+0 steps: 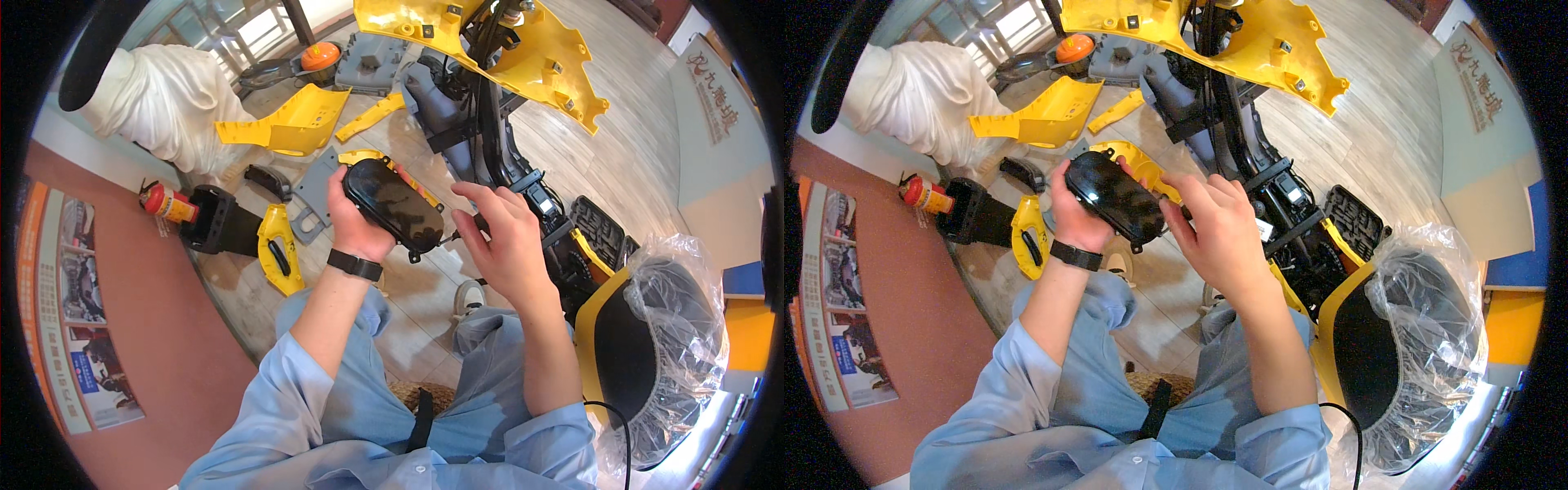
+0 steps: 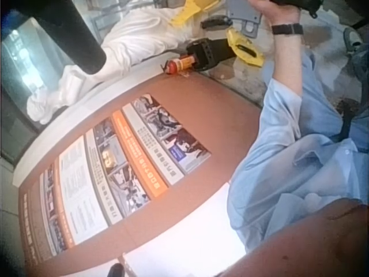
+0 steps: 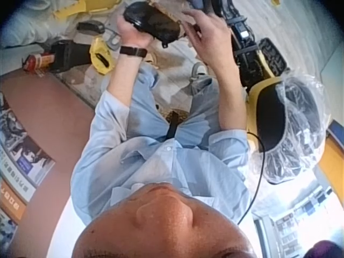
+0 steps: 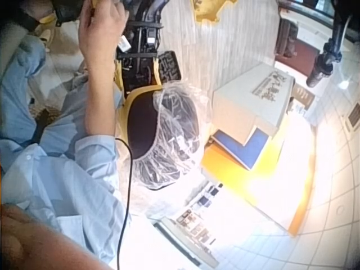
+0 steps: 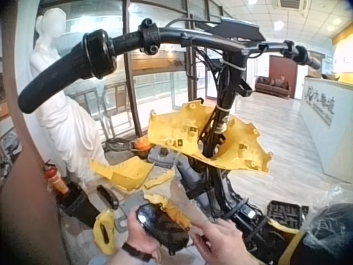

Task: Disassembling and inspecting the dashboard and internal components of a yellow electric scooter.

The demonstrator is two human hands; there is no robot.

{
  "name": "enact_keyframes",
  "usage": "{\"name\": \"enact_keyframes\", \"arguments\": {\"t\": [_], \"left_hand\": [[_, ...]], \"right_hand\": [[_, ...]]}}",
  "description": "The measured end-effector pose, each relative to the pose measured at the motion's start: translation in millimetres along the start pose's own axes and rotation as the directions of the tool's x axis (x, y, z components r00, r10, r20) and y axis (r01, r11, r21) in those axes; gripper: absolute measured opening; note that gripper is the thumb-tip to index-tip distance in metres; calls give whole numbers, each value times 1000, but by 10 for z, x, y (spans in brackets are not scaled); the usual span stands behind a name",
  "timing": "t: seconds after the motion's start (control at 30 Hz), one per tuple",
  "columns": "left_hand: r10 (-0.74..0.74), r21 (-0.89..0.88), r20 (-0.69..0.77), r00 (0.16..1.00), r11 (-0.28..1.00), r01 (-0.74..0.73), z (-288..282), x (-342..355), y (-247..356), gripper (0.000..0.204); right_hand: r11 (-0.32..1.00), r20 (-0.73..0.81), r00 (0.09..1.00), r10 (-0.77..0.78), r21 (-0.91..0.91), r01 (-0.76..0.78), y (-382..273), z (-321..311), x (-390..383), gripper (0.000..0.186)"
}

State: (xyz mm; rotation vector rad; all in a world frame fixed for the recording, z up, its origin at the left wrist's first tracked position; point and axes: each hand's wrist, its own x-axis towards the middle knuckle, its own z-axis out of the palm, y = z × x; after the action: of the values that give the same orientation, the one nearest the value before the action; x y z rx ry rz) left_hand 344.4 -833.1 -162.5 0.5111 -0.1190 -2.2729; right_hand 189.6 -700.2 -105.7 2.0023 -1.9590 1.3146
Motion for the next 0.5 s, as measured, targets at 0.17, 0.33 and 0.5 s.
{"name": "enact_keyframes", "arguments": {"t": [0.17, 0.33, 0.5], "left_hand": [[-31, 12, 39, 999, 999, 31, -88, 41, -67, 51], [-34, 28, 58, 998, 999, 33, -119, 60, -66, 51], [-46, 16, 55, 997, 999, 45, -111, 58, -55, 52]], "right_hand": [[995, 72, 997, 3, 101, -10, 35, -33, -15, 22], [997, 251, 965, 73, -37, -66, 56, -128, -45, 16], [996, 214, 976, 38, 67, -53, 22, -140, -18, 16]]}}
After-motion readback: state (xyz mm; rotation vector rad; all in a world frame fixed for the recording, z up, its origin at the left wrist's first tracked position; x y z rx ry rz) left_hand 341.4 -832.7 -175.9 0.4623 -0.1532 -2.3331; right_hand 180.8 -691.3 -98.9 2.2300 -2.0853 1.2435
